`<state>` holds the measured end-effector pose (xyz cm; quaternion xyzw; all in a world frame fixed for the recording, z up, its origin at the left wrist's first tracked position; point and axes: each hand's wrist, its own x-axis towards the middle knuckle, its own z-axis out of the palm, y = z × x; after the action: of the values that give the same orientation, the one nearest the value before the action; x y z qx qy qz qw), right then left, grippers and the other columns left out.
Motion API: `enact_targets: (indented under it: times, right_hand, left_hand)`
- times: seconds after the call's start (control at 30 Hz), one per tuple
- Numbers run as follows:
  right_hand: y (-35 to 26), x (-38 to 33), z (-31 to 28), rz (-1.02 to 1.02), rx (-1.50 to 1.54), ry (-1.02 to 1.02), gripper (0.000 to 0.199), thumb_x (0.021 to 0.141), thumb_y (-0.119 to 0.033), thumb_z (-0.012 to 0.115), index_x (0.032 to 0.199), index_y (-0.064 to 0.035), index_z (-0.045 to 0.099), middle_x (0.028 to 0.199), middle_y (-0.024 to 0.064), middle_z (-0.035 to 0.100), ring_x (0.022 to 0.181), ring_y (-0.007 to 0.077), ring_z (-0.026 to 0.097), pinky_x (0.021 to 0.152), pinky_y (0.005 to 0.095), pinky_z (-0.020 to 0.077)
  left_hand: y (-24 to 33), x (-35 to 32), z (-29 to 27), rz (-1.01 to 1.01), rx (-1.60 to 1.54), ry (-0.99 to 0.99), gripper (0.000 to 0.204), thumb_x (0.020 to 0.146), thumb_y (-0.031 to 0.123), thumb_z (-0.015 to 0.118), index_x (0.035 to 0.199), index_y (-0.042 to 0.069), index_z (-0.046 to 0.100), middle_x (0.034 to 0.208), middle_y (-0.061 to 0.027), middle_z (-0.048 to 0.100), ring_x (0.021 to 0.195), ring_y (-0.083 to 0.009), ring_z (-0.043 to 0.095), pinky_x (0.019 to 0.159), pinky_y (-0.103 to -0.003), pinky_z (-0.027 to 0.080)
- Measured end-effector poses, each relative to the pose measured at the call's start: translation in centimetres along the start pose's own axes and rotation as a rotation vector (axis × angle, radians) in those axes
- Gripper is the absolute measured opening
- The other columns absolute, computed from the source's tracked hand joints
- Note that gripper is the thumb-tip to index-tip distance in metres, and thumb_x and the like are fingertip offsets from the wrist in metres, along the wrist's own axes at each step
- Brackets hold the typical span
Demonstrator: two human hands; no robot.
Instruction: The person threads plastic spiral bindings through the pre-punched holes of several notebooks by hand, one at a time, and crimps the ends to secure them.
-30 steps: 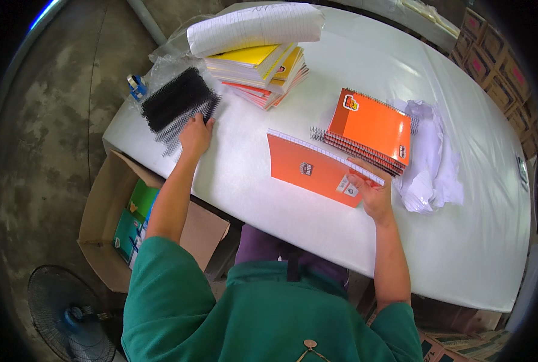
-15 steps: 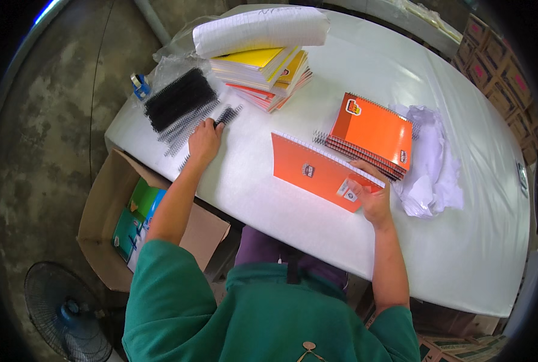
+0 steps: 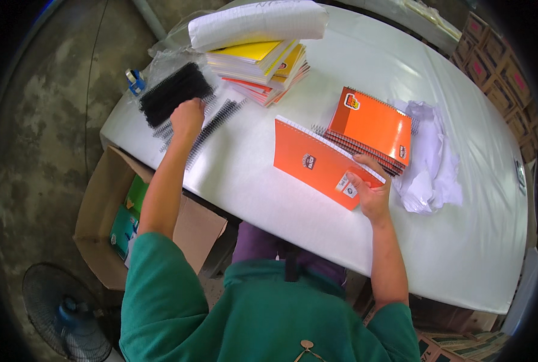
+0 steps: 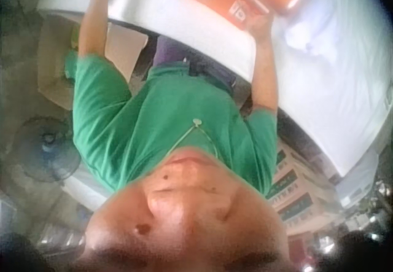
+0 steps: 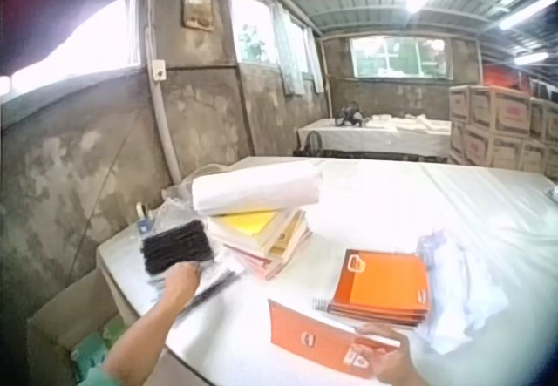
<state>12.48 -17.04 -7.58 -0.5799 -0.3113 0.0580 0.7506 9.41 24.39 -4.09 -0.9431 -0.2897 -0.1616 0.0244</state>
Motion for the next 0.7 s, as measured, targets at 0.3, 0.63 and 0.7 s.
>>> enact_targets:
  times: [0.3, 0.63, 0.7]
  right_hand:
    - [0.1, -0.2, -0.2, 0.043, -0.043, 0.073, 0.034, 0.082, -0.001, 0.063, 0.115, 0.0030, 0.055, 0.100, 0.0066, 0.062, 0.087, 0.0088, 0.056, 0.077, 0.0236, 0.0476]
    - [0.3, -0.5, -0.4, 0.045, 0.013, 0.017, 0.029, 0.082, 0.000, 0.063, 0.110, 0.0039, 0.059, 0.092, 0.0058, 0.063, 0.081, 0.0085, 0.058, 0.072, 0.0222, 0.0487]
    - [0.5, -0.4, -1.0, 0.043, -0.022, -0.008, 0.029, 0.081, 0.001, 0.063, 0.110, 0.0041, 0.059, 0.091, 0.0065, 0.064, 0.081, 0.0091, 0.059, 0.073, 0.0224, 0.0491]
  left_hand:
    - [8.7, -8.4, -6.3, 0.360, -1.110, -0.506, 0.034, 0.093, 0.033, 0.045, 0.088, 0.001, 0.056, 0.073, -0.0056, 0.053, 0.066, -0.0139, 0.046, 0.064, -0.028, 0.041]
    - [9.3, -7.3, -4.7, 0.337, -1.015, -0.333, 0.025, 0.090, 0.026, 0.055, 0.085, 0.002, 0.057, 0.066, -0.0019, 0.050, 0.060, -0.0098, 0.042, 0.057, -0.024, 0.038]
    - [9.1, -6.9, -5.2, 0.347, -1.202, -0.438, 0.020, 0.090, 0.023, 0.056, 0.088, 0.003, 0.056, 0.069, 0.0007, 0.049, 0.063, -0.0065, 0.042, 0.058, -0.022, 0.037]
